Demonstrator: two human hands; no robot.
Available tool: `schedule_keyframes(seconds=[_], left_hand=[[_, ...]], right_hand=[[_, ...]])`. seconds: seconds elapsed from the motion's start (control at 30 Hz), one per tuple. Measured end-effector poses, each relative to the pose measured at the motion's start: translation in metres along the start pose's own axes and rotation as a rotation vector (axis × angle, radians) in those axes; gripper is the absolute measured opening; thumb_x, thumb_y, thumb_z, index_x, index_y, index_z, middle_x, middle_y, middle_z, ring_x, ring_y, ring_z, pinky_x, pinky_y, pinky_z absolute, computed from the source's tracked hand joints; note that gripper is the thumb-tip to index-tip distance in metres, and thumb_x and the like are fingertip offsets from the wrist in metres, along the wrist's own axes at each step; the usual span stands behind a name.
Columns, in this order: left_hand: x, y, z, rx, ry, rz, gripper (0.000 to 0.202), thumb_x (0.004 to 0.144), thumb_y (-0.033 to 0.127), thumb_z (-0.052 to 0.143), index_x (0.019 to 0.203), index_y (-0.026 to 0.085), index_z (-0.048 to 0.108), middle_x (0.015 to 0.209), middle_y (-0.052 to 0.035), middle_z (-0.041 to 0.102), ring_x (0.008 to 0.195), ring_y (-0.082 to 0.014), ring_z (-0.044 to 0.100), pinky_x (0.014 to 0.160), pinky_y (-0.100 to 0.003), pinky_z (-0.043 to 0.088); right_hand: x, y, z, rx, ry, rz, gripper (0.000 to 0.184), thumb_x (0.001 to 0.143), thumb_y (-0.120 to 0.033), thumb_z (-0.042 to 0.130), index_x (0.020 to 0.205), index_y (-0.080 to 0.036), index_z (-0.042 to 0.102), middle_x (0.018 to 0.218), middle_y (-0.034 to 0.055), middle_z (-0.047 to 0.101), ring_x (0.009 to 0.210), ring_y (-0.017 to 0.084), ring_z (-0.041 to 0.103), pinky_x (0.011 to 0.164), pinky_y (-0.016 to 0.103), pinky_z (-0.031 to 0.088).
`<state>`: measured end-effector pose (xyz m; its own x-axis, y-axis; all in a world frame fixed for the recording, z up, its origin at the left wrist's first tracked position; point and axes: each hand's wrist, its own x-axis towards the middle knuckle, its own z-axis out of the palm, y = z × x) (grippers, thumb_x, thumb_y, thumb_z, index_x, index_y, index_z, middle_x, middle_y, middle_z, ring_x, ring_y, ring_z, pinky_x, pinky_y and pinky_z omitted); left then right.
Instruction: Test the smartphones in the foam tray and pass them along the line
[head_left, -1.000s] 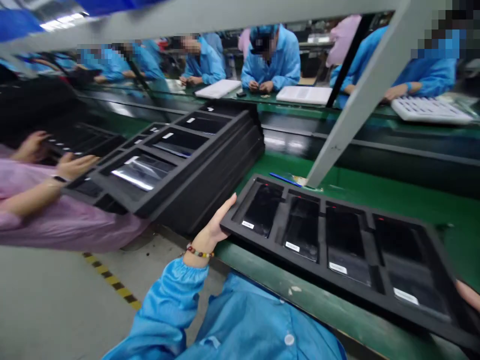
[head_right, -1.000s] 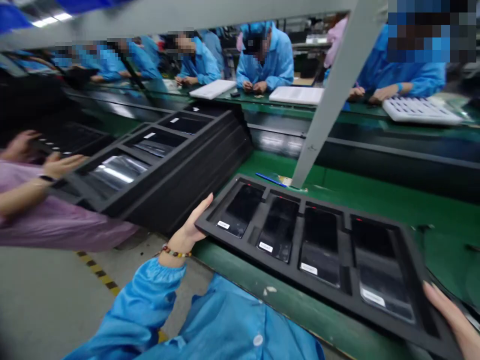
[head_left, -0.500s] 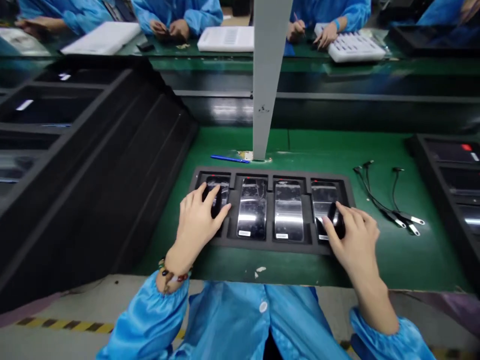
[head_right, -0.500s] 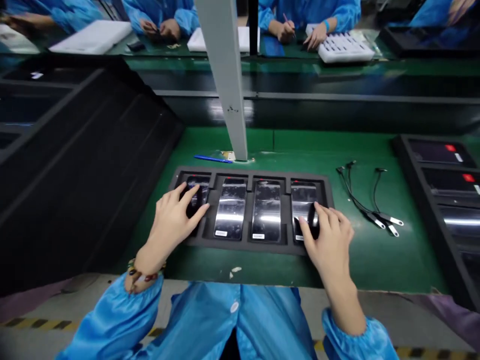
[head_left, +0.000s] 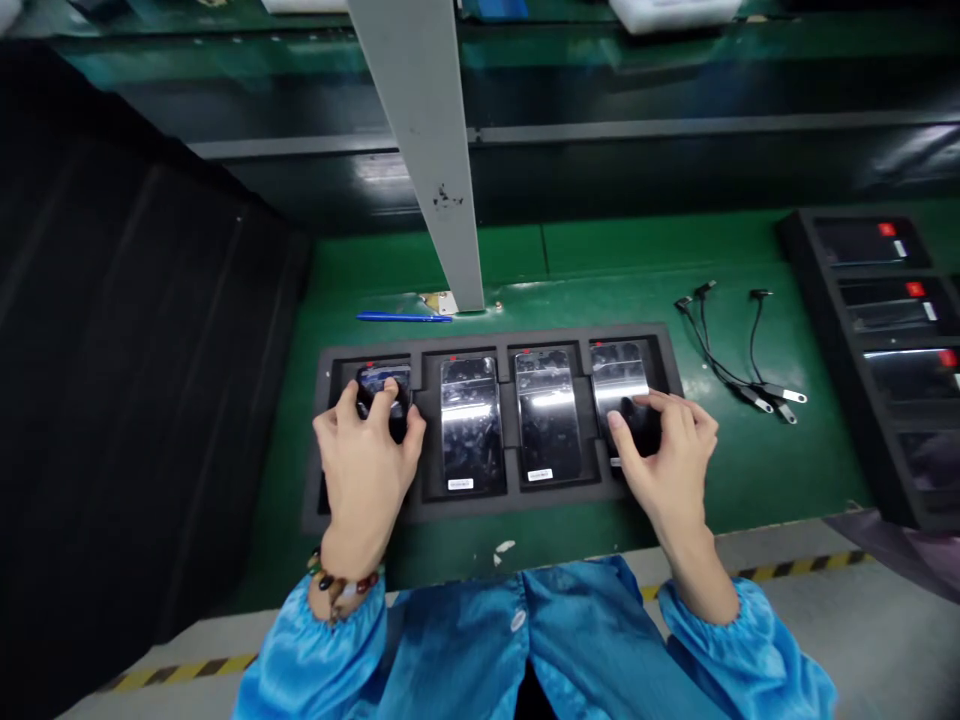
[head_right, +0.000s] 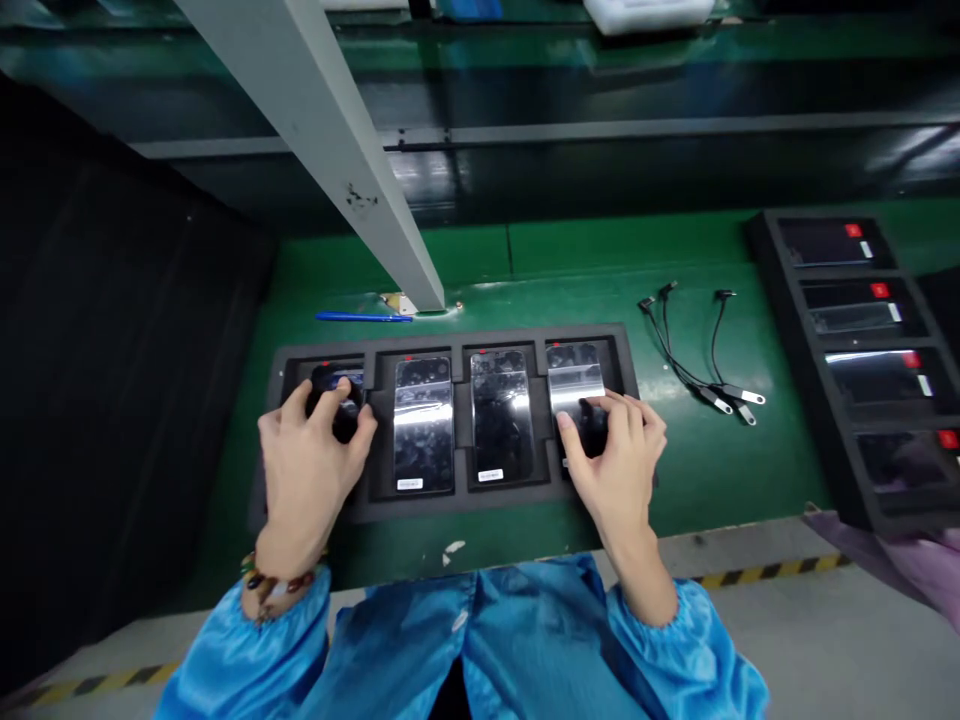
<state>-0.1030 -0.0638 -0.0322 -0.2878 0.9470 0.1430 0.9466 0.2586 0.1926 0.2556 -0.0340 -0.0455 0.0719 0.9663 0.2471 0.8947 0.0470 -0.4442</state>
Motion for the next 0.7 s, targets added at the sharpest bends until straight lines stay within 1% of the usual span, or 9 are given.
schedule_keyframes(seconds=[0.07, 0.13, 0.2, 0.27, 0.33, 0.43, 0.5, 0.63, 0.7], left_hand=[[0.000, -0.001, -0.002, -0.046, 0.013, -0.015, 0.050, 0.107, 0.048, 0.061, 0.145, 0.018, 0.074, 0.157, -0.0261, 0.056, 0.146, -0.0486, 0.053, 0.119, -0.067, 0.049], [-0.001, 0.007, -0.003, -0.109, 0.041, 0.015, 0.050, 0.106, 0.048, 0.064, 0.147, 0.020, 0.072, 0.164, -0.0233, 0.051, 0.152, -0.0476, 0.049, 0.125, -0.066, 0.045], [-0.004, 0.027, -0.002, -0.199, 0.038, 0.099, 0.052, 0.106, 0.045, 0.064, 0.152, 0.020, 0.067, 0.169, -0.0214, 0.047, 0.157, -0.0445, 0.045, 0.130, -0.064, 0.042], [-0.007, 0.054, 0.002, -0.270, -0.015, 0.182, 0.055, 0.108, 0.043, 0.061, 0.157, 0.018, 0.062, 0.169, -0.0215, 0.048, 0.156, -0.0419, 0.047, 0.130, -0.061, 0.044], [-0.010, 0.082, 0.007, -0.238, -0.065, 0.188, 0.058, 0.109, 0.043, 0.058, 0.158, 0.013, 0.061, 0.167, -0.0248, 0.050, 0.154, -0.0447, 0.048, 0.125, -0.062, 0.050], [-0.009, 0.109, 0.010, -0.120, -0.090, 0.100, 0.058, 0.109, 0.041, 0.054, 0.157, 0.009, 0.062, 0.166, -0.0271, 0.051, 0.149, -0.0494, 0.048, 0.103, -0.061, 0.062], [-0.007, 0.117, 0.009, -0.066, -0.101, 0.064, 0.056, 0.107, 0.038, 0.054, 0.154, 0.010, 0.065, 0.163, -0.0261, 0.055, 0.147, -0.0489, 0.050, 0.093, -0.056, 0.065], [-0.002, 0.122, 0.006, -0.023, -0.124, 0.078, 0.053, 0.107, 0.033, 0.051, 0.151, 0.007, 0.067, 0.153, -0.0257, 0.062, 0.141, -0.0458, 0.055, 0.084, -0.049, 0.065], [-0.001, 0.120, 0.006, -0.023, -0.122, 0.095, 0.052, 0.108, 0.033, 0.050, 0.149, 0.007, 0.067, 0.150, -0.0254, 0.063, 0.138, -0.0449, 0.056, 0.082, -0.048, 0.064]], right_hand=[[-0.002, -0.007, 0.000, 0.000, 0.048, -0.038, 0.048, 0.106, -0.059, 0.066, 0.137, -0.023, 0.065, 0.147, 0.0188, 0.068, 0.145, 0.043, 0.050, 0.120, 0.067, 0.040], [-0.005, -0.019, 0.002, 0.039, 0.048, -0.107, 0.046, 0.108, -0.054, 0.064, 0.142, -0.024, 0.062, 0.152, 0.0183, 0.066, 0.150, 0.042, 0.049, 0.123, 0.066, 0.037], [-0.010, -0.034, 0.004, 0.095, -0.044, -0.187, 0.043, 0.110, -0.050, 0.062, 0.145, -0.026, 0.060, 0.148, 0.0157, 0.070, 0.150, 0.040, 0.051, 0.123, 0.064, 0.037], [-0.013, -0.047, 0.009, 0.136, -0.155, -0.246, 0.045, 0.111, -0.050, 0.060, 0.149, -0.026, 0.058, 0.146, 0.0136, 0.073, 0.150, 0.039, 0.053, 0.123, 0.062, 0.035], [-0.016, -0.055, 0.013, 0.175, -0.192, -0.260, 0.046, 0.111, -0.051, 0.061, 0.150, -0.026, 0.057, 0.149, 0.0130, 0.072, 0.150, 0.038, 0.053, 0.124, 0.060, 0.035], [-0.016, -0.058, 0.017, 0.230, -0.186, -0.259, 0.046, 0.109, -0.054, 0.066, 0.143, -0.024, 0.062, 0.147, 0.0125, 0.073, 0.147, 0.038, 0.055, 0.123, 0.057, 0.038], [-0.016, -0.056, 0.017, 0.250, -0.184, -0.260, 0.045, 0.107, -0.057, 0.068, 0.137, -0.024, 0.064, 0.144, 0.0129, 0.074, 0.145, 0.039, 0.056, 0.121, 0.058, 0.040], [-0.016, -0.056, 0.016, 0.281, -0.188, -0.233, 0.040, 0.104, -0.059, 0.071, 0.124, -0.025, 0.067, 0.140, 0.0135, 0.076, 0.141, 0.039, 0.059, 0.116, 0.059, 0.045], [-0.017, -0.058, 0.016, 0.283, -0.193, -0.230, 0.038, 0.103, -0.058, 0.073, 0.122, -0.024, 0.067, 0.141, 0.0135, 0.075, 0.141, 0.039, 0.059, 0.116, 0.059, 0.046]])
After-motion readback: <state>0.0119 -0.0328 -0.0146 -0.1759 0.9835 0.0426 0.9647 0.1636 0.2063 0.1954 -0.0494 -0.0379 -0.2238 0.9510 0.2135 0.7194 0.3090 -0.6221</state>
